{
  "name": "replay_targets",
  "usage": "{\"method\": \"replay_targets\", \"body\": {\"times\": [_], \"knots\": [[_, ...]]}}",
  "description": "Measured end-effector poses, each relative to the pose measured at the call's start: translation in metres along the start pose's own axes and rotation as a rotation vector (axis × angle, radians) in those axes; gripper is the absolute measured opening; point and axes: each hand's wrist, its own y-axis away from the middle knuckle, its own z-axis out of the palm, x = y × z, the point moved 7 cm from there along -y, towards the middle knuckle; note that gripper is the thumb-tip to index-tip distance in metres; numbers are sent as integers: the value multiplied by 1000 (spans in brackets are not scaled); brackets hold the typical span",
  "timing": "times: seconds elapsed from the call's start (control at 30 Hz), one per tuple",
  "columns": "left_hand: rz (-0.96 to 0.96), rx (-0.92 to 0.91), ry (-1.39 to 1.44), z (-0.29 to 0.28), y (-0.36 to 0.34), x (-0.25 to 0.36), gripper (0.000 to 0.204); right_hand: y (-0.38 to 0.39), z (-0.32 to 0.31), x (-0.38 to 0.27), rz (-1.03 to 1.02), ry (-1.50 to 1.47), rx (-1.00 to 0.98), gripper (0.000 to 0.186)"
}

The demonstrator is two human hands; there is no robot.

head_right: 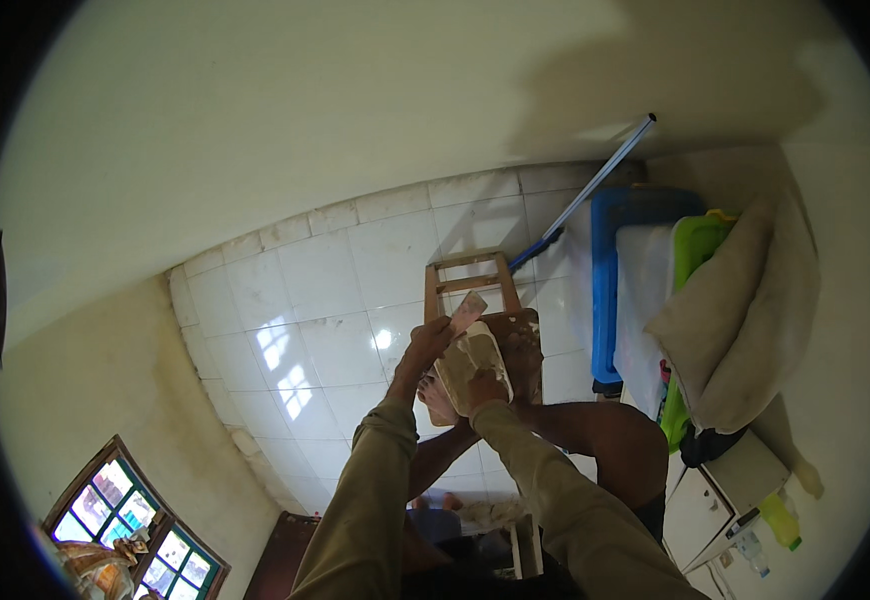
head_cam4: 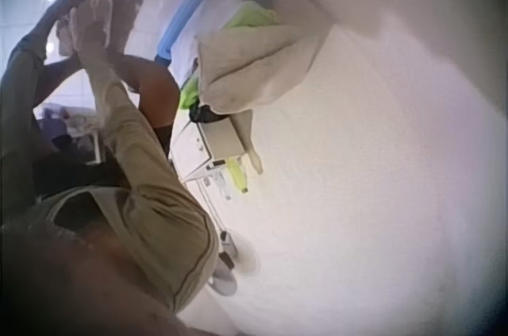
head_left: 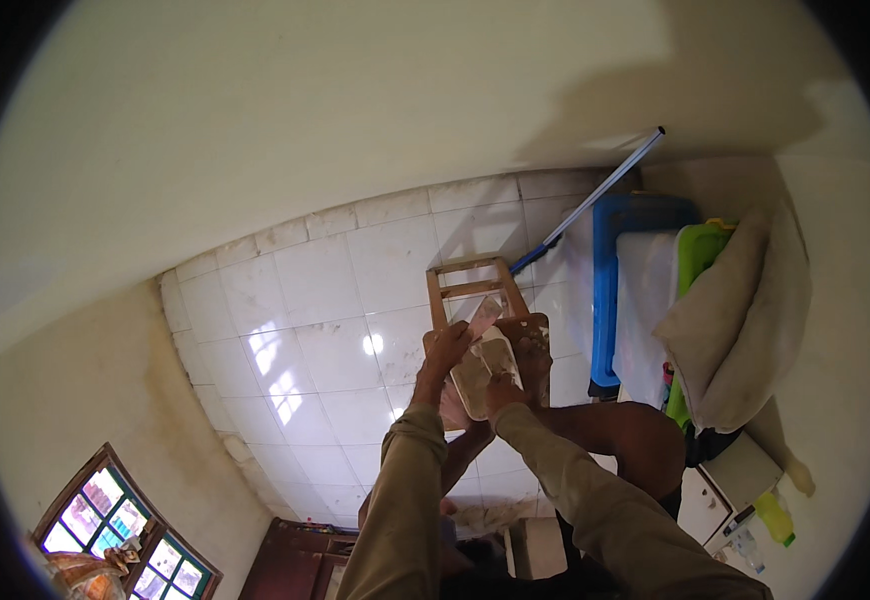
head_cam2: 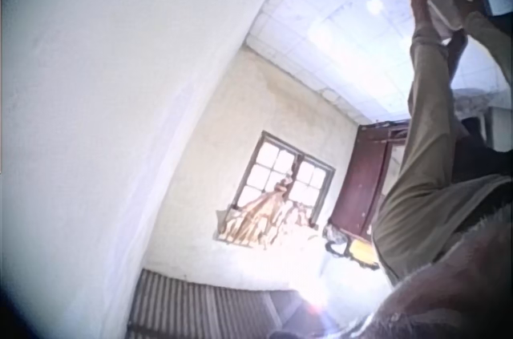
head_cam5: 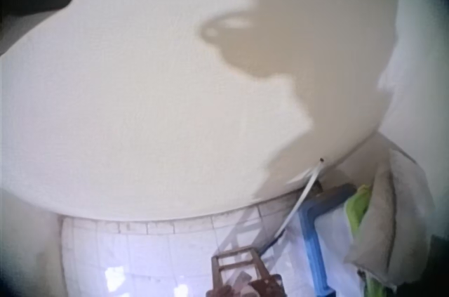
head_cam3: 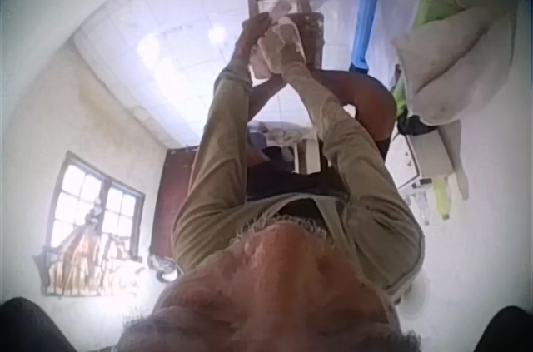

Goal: The person applies plaster to a ceiling using a putty knife and a scraper, repeatedly spreading the material over uneven areas and cleaning the tools against each other.

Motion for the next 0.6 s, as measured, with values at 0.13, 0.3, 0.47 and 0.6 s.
{"method": "replay_targets", "body": {"times": [0.13,0.3,0.47,0.6], "knots": [[3,1,-35,-1,2,-6,30,17,13,-10,-51,-35,-86,32],[-31,-3,-31,-1,3,-2,30,10,25,29,-27,-209,-37,33],[-24,-5,-14,-1,4,-2,30,0,40,18,-121,-326,6,34],[-28,-24,43,4,8,7,30,-27,80,45,-279,-409,195,44]]}}
